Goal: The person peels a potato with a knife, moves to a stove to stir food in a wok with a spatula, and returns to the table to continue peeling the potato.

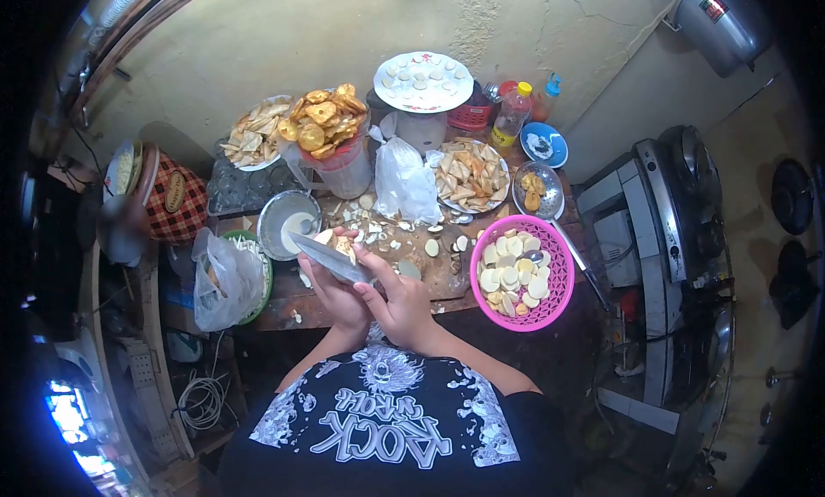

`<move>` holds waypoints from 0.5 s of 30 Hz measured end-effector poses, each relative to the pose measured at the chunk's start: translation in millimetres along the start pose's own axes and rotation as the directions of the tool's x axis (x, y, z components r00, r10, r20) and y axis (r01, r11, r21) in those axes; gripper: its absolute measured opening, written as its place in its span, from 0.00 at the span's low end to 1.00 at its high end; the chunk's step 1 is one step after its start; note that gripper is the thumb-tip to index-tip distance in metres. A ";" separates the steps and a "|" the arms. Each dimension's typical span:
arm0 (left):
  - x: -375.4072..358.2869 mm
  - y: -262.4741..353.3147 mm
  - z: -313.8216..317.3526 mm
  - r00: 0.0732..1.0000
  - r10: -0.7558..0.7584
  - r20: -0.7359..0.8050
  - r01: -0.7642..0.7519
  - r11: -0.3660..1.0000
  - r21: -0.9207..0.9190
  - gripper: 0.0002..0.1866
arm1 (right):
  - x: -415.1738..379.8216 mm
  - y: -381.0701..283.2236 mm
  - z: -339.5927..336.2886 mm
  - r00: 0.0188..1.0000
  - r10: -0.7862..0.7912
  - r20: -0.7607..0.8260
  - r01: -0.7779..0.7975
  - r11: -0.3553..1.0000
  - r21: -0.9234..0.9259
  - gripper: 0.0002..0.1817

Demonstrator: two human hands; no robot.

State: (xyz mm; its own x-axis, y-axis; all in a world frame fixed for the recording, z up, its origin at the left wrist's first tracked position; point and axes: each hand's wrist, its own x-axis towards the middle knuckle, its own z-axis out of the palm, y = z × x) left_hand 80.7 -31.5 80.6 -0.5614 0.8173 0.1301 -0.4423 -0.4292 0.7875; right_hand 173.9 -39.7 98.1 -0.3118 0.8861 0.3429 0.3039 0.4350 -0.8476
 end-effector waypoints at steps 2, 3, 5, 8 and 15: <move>1.0 0.2 0.1 0.998 0.050 0.029 -0.051 0.998 0.025 0.21 | 2.2 -4.3 -4.8 0.997 0.063 0.055 -0.064 0.998 0.019 0.25; 1.2 0.3 0.2 0.997 0.066 0.044 -0.067 0.998 0.015 0.20 | 2.3 -5.4 -6.1 0.992 0.094 0.083 -0.097 0.995 0.027 0.25; 1.1 -2.4 -1.9 0.991 0.104 0.080 -0.108 0.993 0.043 0.20 | 1.4 -0.3 -3.3 0.994 0.090 0.060 -0.096 0.989 0.116 0.24; 1.1 -10.5 -7.3 0.980 0.145 0.133 -0.160 0.980 0.114 0.20 | 1.7 11.0 2.8 0.994 0.102 0.028 -0.105 0.958 0.266 0.23; 8.5 -23.4 -30.4 0.974 0.146 0.172 -0.183 0.957 0.223 0.17 | 5.6 19.3 7.3 0.999 0.044 -0.007 -0.037 0.916 0.400 0.20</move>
State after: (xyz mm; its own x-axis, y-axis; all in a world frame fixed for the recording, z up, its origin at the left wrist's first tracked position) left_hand 65.0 -26.1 44.9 -0.4910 0.7996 0.3459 -0.1644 -0.4750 0.8645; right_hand 171.5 -27.6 80.7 -0.2917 0.9054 0.3084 -0.0697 0.3015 -0.9509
